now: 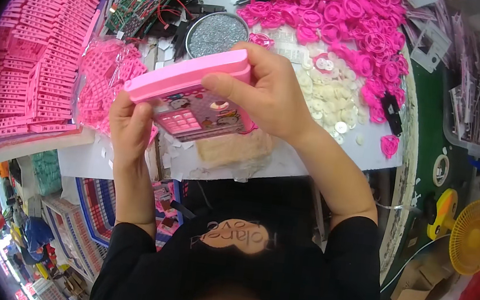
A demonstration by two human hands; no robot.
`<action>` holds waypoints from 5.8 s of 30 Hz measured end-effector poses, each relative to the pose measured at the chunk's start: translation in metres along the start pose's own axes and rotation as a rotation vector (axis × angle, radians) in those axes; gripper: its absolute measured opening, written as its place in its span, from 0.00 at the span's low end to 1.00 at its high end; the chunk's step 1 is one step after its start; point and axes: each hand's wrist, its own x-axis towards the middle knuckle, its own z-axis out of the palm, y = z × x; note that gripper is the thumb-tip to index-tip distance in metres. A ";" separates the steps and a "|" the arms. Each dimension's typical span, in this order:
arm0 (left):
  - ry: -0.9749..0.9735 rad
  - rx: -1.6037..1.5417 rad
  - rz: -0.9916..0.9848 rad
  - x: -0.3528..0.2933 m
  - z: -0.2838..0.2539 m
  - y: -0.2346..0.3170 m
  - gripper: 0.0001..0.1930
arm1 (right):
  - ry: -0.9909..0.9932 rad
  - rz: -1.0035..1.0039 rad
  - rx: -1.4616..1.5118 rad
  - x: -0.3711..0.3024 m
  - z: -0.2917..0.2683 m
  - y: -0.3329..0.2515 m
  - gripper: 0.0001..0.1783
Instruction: Assembling the internal components of a pink toy piggy bank using a glue gun.
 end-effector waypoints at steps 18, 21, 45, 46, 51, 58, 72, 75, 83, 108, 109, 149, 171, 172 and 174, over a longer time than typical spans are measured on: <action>-0.593 0.833 0.396 -0.028 -0.005 -0.041 0.19 | -0.509 -0.474 -0.946 -0.068 -0.066 0.041 0.22; -0.674 0.886 0.258 -0.040 0.003 -0.040 0.24 | -0.530 -0.366 -0.963 -0.084 -0.067 0.043 0.26; -0.633 0.930 0.187 -0.026 0.038 -0.048 0.27 | -0.192 0.022 -1.478 0.043 -0.084 0.098 0.15; -0.635 0.916 0.196 -0.024 0.037 -0.047 0.26 | -0.204 0.015 -1.457 0.045 -0.084 0.096 0.15; -0.110 0.472 -0.191 -0.021 0.032 -0.044 0.11 | -0.064 0.020 -1.015 0.017 -0.067 0.059 0.10; -0.343 -0.061 -0.608 0.009 0.040 -0.030 0.14 | -0.143 -0.188 -0.688 -0.025 -0.007 0.029 0.07; -0.483 1.009 0.269 -0.020 0.036 -0.057 0.16 | -0.243 -0.307 -1.162 -0.041 -0.024 0.054 0.09; -0.483 0.998 0.273 -0.018 0.037 -0.060 0.17 | -0.254 -0.284 -1.213 -0.044 -0.019 0.062 0.10; -0.456 0.983 0.267 -0.020 0.038 -0.063 0.17 | -0.138 -0.192 -1.342 -0.049 -0.004 0.067 0.10; -0.141 1.307 0.337 0.117 0.020 -0.105 0.08 | -0.114 -0.089 -1.168 -0.049 -0.014 0.065 0.11; -0.230 1.381 0.280 0.123 0.019 -0.111 0.08 | -0.105 -0.115 -1.119 -0.047 -0.017 0.059 0.12; -0.357 0.550 0.043 -0.015 0.070 -0.039 0.02 | -0.217 -0.037 0.111 -0.032 -0.001 -0.023 0.21; -0.480 1.093 0.286 -0.029 0.061 -0.053 0.25 | -0.139 -0.141 0.125 -0.027 -0.019 -0.001 0.21; -0.486 1.126 0.284 -0.031 0.062 -0.053 0.25 | -0.141 -0.143 0.119 -0.026 -0.019 -0.001 0.21; -0.499 1.190 0.279 -0.033 0.065 -0.054 0.25 | -0.150 -0.147 0.094 -0.026 -0.019 -0.001 0.21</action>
